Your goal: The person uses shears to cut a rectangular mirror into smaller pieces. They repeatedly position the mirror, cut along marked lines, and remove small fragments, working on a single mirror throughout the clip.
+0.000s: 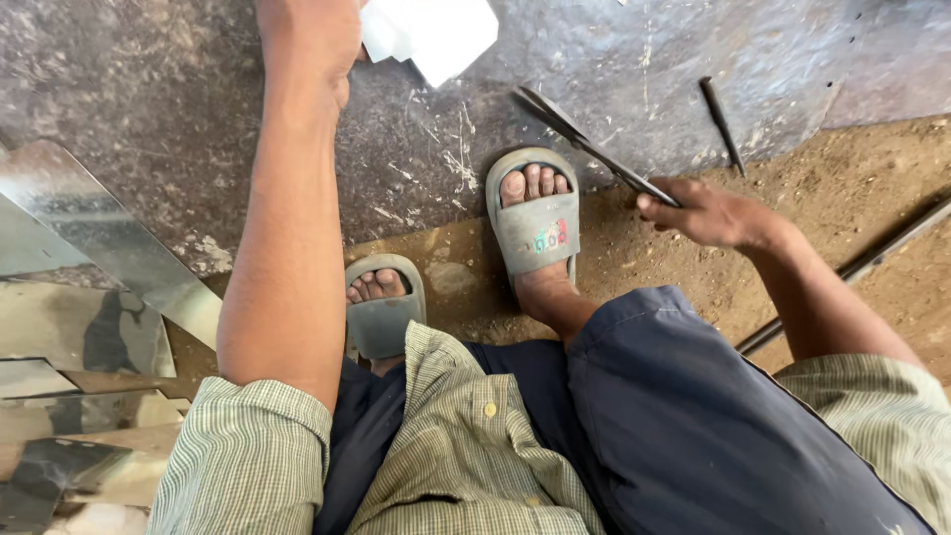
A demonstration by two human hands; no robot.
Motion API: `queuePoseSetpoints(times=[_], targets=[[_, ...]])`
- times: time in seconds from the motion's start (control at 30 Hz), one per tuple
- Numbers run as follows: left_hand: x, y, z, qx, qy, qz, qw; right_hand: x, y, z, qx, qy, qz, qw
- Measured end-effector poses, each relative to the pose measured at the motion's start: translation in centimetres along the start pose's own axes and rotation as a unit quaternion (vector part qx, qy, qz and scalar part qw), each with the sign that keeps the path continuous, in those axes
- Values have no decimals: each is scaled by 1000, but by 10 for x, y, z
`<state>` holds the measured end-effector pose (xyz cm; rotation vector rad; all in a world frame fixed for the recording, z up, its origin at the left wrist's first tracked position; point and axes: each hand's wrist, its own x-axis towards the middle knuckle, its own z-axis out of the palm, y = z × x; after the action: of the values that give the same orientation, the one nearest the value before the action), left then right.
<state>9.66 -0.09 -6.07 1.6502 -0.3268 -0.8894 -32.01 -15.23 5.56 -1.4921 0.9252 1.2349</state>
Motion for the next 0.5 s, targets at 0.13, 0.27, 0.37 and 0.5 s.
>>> queuePoseSetpoints(times=[0.13,0.27,0.37,0.5], targets=[[10,-3,3,18,-1,-114,993,18,-25,-19,-30,-18,-7,999],[12,-3,3,65,9,-131,989,37,-49,-30,-44,-23,-17,999],[12,-4,1,80,10,-129,988,43,-58,-34,-35,-24,-40,998],[11,-5,1,88,14,-124,988,43,-62,-33,-80,12,-20,997]])
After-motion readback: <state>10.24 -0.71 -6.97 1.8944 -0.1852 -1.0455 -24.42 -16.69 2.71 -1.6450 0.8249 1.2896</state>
